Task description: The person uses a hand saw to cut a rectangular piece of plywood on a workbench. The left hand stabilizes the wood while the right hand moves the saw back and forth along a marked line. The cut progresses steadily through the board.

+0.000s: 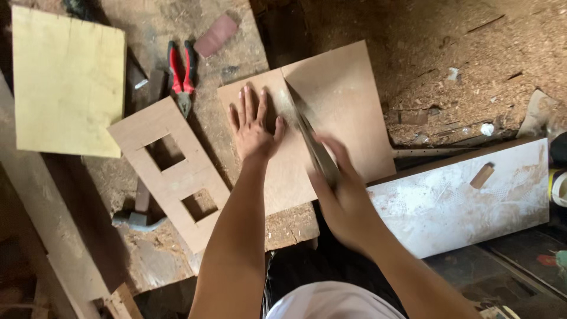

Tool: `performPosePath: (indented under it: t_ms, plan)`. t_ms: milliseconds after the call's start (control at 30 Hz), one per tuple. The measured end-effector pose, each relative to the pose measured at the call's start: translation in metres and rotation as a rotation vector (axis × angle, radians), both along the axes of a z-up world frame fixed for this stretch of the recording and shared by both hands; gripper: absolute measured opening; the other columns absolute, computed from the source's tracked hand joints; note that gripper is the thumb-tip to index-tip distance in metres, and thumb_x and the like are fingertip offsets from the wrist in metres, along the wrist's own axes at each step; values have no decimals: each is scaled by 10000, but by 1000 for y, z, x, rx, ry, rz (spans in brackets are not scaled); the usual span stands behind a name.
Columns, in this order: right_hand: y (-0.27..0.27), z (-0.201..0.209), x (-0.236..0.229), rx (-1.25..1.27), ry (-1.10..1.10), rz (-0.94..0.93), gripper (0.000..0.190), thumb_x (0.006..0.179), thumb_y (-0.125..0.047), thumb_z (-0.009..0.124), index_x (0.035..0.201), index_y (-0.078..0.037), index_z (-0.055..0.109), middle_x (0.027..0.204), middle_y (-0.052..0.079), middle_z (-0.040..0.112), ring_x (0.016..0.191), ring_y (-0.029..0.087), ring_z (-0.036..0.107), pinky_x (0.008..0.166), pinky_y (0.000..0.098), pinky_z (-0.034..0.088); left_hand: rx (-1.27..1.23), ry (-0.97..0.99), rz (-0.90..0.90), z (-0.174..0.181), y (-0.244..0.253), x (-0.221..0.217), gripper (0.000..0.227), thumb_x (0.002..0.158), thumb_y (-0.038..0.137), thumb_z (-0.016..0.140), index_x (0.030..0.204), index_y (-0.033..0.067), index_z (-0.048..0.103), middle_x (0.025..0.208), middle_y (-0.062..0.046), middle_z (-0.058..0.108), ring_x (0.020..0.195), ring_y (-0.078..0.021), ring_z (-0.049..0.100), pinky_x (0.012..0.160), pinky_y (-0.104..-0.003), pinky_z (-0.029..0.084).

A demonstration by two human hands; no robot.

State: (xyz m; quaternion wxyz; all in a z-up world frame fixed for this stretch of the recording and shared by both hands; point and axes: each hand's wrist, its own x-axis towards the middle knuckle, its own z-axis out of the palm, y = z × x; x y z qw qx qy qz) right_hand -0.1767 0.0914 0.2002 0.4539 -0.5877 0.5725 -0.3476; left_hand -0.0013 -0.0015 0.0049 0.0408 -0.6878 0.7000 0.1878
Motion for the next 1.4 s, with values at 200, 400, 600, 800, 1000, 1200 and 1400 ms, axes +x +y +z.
performPosePath:
  t_ms: [200, 400, 600, 800, 1000, 1200, 1400]
  plan:
    - [58, 23, -23, 164, -34, -22, 492, 1047, -236, 559, 1497, -96, 418, 1043, 55, 571, 756, 104, 516, 696, 295, 485, 40, -53, -18, -6, -1, -2, 775, 1001, 605, 379, 1641, 334, 37, 1728, -66, -36, 1583, -196, -58, 1264, -480, -79]
    - [-44, -70, 11, -85, -74, -80, 442, 1099, -163, 512, 1512, -160, 354, 1171, 100, 626, 688, 81, 579, 580, 271, 514, 6, -26, -9, -1, -1, -1, 798, 990, 593, 430, 1649, 318, 72, 1735, -71, -10, 1597, -215, -30, 1281, -479, -57]
    - [-60, -62, 14, 235, -53, -83, 481, 1057, -180, 509, 1507, -188, 339, 1033, 64, 645, 589, 88, 538, 530, 281, 492, -17, -22, -11, 1, 0, 0, 795, 992, 582, 440, 1648, 308, 86, 1738, -95, 45, 1598, -212, 7, 1288, -477, -42]
    - [41, 29, -15, 278, 16, -26, 495, 1026, -237, 553, 1491, -170, 396, 882, 26, 561, 645, 89, 489, 614, 285, 458, 15, -61, -39, -4, -1, -1, 797, 983, 597, 397, 1641, 315, 49, 1725, -75, -22, 1583, -218, -38, 1263, -477, -73]
    - [4, -12, 3, 364, 40, -52, 499, 1043, -232, 529, 1504, -213, 338, 663, 11, 527, 516, 99, 506, 510, 319, 472, 14, -54, -29, -6, 0, 0, 791, 983, 597, 390, 1645, 326, 51, 1720, -74, -29, 1580, -208, -48, 1266, -474, -74]
    - [-80, -96, 34, 42, -56, -25, 463, 1099, -183, 470, 1523, -189, 282, 827, 46, 649, 605, 89, 648, 505, 317, 542, -13, -32, -7, -5, 0, 1, 800, 974, 578, 445, 1657, 324, 116, 1739, -80, 29, 1604, -213, -1, 1287, -465, -61]
    - [-6, -33, 6, 342, 24, -82, 499, 1070, -190, 514, 1542, -179, 351, 825, 162, 606, 584, 151, 531, 550, 329, 490, -19, -37, -16, -4, -1, 0, 800, 987, 579, 450, 1655, 306, 106, 1744, -69, 26, 1610, -204, -1, 1292, -465, -64]
